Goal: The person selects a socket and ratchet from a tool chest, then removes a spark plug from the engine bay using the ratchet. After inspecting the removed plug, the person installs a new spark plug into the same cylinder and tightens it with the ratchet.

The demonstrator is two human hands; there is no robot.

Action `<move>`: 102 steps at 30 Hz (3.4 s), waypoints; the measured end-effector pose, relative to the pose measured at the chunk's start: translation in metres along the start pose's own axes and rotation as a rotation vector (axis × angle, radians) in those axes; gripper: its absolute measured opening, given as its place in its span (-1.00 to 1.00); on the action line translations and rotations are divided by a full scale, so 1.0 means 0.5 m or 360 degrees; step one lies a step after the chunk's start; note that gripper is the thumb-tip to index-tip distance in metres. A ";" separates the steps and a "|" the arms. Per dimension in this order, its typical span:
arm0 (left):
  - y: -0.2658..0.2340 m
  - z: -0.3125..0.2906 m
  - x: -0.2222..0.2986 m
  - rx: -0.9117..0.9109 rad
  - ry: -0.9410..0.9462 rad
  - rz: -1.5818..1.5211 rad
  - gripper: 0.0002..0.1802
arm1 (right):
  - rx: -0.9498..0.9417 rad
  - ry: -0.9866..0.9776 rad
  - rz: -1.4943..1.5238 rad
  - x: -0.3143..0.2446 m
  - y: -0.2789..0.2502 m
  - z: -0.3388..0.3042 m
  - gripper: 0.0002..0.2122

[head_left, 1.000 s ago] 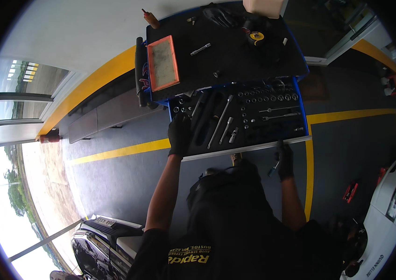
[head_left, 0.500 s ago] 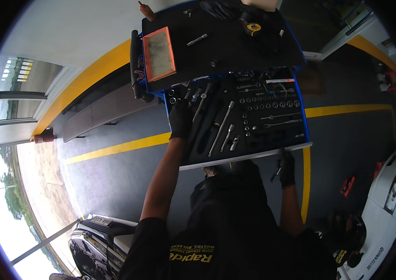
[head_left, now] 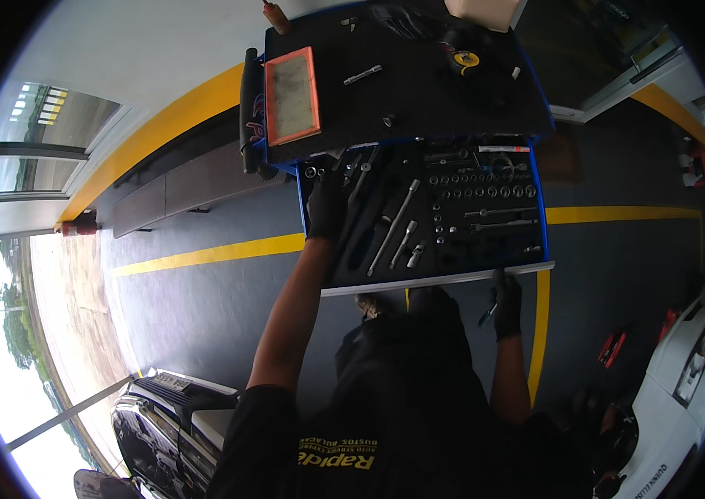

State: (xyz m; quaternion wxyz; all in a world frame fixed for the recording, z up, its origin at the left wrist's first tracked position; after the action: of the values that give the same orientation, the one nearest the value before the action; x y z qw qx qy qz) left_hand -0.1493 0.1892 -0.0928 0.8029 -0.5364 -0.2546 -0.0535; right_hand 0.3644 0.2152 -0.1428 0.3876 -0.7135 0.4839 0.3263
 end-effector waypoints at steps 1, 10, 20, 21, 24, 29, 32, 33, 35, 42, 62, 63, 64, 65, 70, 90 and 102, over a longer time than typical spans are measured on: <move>0.002 0.015 0.009 -0.0068 -0.0113 -0.0006 -0.60 | 0.0018 0.0008 0.0000 0.004 -0.004 -0.001 -0.62; -0.135 -0.156 0.070 0.0238 -0.1293 -0.2325 -0.75 | -0.0040 -0.0222 -0.0193 -0.063 0.043 0.053 -0.64; -0.480 -0.344 -0.010 0.1145 -0.0713 -0.4438 -0.42 | -0.1092 -0.0930 -0.0957 -0.493 0.448 -0.341 -0.54; -0.513 -0.366 -0.017 0.1232 -0.0612 -0.4470 -0.43 | -0.1280 -0.1062 -0.0862 -0.521 0.502 -0.414 -0.53; -0.627 -0.462 -0.066 0.1426 -0.0289 -0.4503 -0.45 | -0.1778 -0.1457 -0.0790 -0.573 0.661 -0.630 -0.51; -0.831 -0.673 -0.135 0.1756 -0.0022 -0.4365 -0.48 | -0.2168 -0.1760 -0.0814 -0.557 0.868 -0.901 -0.50; -0.948 -0.816 -0.178 0.1996 0.0180 -0.4010 -0.50 | -0.2268 -0.2043 -0.0643 -0.520 0.953 -1.025 -0.50; -0.976 -0.859 -0.187 0.2086 0.0171 -0.3955 -0.49 | -0.2281 -0.2146 -0.0543 -0.511 0.979 -1.065 -0.49; -1.031 -0.944 -0.205 0.2143 0.0288 -0.3760 -0.48 | -0.2395 -0.2332 -0.0666 -0.501 1.022 -1.141 -0.48; -1.201 -1.122 -0.309 0.2406 0.0640 -0.3472 -0.48 | -0.2607 -0.2536 -0.0536 -0.458 1.223 -1.331 -0.49; -1.711 -1.421 -0.779 0.2657 0.1400 -0.2362 -0.34 | -0.4008 -0.0768 -0.0586 -0.500 2.148 -1.711 -0.41; -1.744 -1.445 -0.785 0.2650 0.1553 -0.2229 -0.34 | -0.4071 -0.0484 -0.0495 -0.487 2.195 -1.736 -0.36; -1.766 -1.480 -0.802 0.2695 0.1637 -0.2157 -0.34 | -0.4117 -0.0194 -0.0406 -0.470 2.237 -1.767 -0.30; -1.789 -1.520 -0.816 0.2741 0.1720 -0.2068 -0.34 | -0.4215 -0.0030 -0.0314 -0.451 2.267 -1.802 -0.30; -1.848 -1.767 -0.845 0.3037 0.1760 -0.1394 -0.37 | -0.4221 -0.0586 -0.1102 -0.326 2.409 -2.069 -0.59; -2.019 -2.711 -1.154 0.3460 0.1839 -0.0647 -0.53 | -0.4842 -0.1700 -0.1267 0.081 2.771 -3.214 -0.87; -1.978 -3.230 -1.128 0.2847 -0.3922 0.2127 -0.61 | -0.5055 -0.2882 0.1210 0.648 2.789 -3.972 -0.70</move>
State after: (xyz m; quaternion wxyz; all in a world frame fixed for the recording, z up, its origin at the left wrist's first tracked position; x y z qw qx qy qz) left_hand -0.4243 -1.7658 -0.0073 -0.0472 -0.3379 0.3831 -0.8584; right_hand -0.6684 -1.9747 0.2200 0.5327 -0.1387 0.4477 -0.7047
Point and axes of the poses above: each hand's wrist, its own z-axis towards the middle knuckle, its own y-axis out of the palm, x = y × z, the point moved 9 cm from there along z, towards the middle knuckle, and after that the axes turned 3 degrees about -z, right-handed, at the moved point
